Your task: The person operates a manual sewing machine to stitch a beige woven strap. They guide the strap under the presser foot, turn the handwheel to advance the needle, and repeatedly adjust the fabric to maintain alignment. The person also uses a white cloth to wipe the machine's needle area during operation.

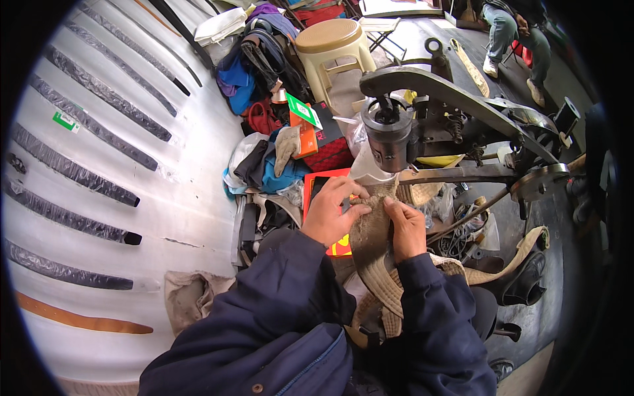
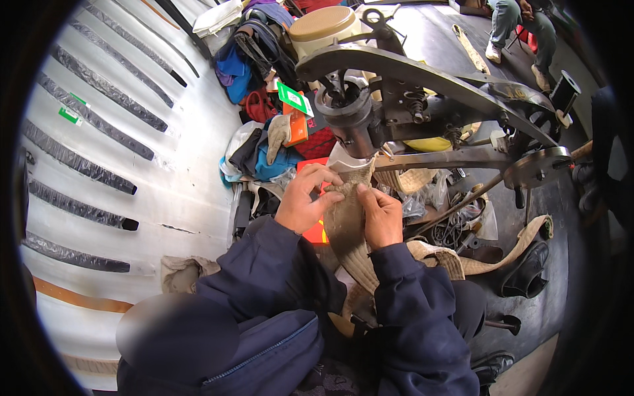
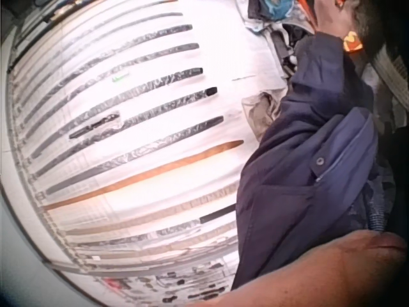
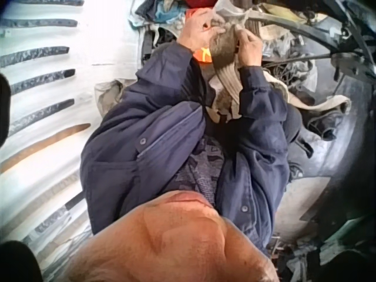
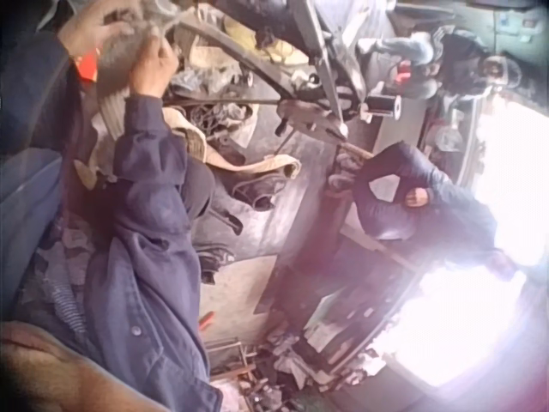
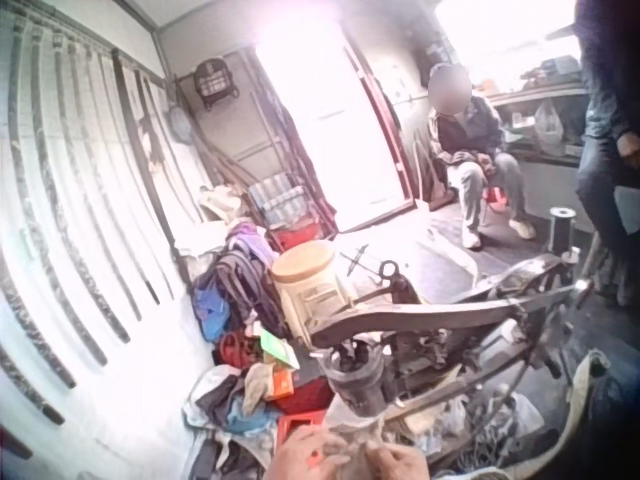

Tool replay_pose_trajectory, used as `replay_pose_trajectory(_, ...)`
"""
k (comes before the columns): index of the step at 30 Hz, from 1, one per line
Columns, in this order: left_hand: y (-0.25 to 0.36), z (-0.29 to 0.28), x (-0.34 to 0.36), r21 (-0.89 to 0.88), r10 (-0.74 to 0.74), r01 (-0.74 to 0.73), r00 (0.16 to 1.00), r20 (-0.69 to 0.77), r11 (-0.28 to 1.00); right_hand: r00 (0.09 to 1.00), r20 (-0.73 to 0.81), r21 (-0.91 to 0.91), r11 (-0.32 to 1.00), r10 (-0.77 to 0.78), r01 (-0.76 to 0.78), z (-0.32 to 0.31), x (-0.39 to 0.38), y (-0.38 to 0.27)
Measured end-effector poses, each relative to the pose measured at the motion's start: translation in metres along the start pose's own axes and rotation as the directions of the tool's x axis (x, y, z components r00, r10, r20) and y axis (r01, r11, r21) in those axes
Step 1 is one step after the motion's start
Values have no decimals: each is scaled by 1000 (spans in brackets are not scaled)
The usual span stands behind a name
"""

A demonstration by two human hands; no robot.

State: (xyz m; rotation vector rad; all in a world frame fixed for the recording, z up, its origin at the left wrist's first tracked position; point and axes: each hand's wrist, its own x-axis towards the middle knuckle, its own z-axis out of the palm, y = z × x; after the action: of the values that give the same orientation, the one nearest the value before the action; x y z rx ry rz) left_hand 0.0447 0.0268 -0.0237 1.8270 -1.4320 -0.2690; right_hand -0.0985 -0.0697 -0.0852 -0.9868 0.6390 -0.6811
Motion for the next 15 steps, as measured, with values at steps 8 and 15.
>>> replay_pose_trajectory(8, -3, 3, 15, 88, 93, -96, 995, 32, 991, 999, 34, -62, 998, 25, -23, -7, -1, -1)
replay_pose_trajectory(15, -11, 17, 15, -16, 17, -17, 1000, -8, 1000, 1000, 9, -17, 1000, -20, 20, 2, -3, -6)
